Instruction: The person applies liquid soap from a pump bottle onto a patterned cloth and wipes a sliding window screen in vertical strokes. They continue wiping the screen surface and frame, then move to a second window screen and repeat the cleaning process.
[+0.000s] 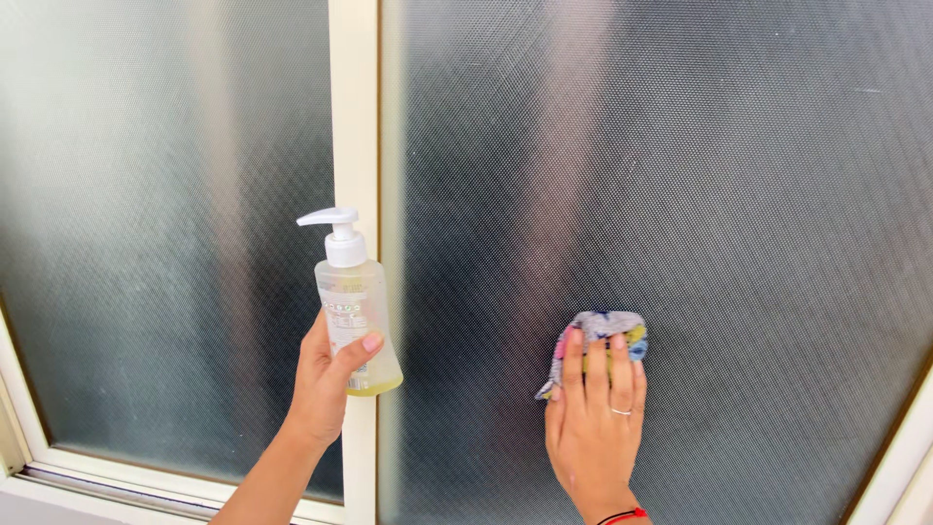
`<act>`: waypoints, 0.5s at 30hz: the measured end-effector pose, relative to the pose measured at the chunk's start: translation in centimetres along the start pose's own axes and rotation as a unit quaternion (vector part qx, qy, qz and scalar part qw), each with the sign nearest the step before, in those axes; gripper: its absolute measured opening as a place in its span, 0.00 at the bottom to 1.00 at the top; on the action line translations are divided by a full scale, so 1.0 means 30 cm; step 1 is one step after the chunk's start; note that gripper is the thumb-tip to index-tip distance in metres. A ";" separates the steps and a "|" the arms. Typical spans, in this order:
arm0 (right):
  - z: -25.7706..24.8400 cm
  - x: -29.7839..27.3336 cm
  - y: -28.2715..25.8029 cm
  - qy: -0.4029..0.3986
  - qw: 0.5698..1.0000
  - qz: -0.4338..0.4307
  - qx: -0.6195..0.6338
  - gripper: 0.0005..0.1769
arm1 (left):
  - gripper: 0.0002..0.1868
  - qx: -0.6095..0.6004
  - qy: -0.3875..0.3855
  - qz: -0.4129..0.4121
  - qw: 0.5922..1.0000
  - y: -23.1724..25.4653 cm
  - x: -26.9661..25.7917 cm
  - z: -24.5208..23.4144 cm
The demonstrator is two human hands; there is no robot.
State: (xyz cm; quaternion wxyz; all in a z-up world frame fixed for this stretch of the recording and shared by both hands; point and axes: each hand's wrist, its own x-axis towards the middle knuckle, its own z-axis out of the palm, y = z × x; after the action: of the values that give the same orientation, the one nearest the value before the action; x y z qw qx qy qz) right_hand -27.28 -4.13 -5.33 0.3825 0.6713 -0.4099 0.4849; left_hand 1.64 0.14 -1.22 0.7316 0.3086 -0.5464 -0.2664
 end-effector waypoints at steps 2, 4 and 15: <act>0.013 0.004 -0.037 -0.017 1.000 -0.014 -0.005 0.32 | 0.27 0.001 -0.002 -0.002 1.000 0.008 0.001 0.006; 0.026 0.008 -0.079 -0.034 0.999 -0.025 -0.007 0.32 | 0.29 -0.002 -0.005 -0.002 1.000 0.014 -0.001 0.005; 0.075 0.041 -0.258 -0.082 0.989 -0.118 0.030 0.34 | 0.29 0.002 -0.068 -0.016 0.998 0.026 0.004 -0.054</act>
State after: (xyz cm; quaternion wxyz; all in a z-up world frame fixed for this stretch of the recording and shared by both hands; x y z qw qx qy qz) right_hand -19.15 -3.53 -5.56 0.3816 0.7634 -0.3433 0.3921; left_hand 3.29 0.84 -0.89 0.6881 0.3001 -0.5902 -0.2970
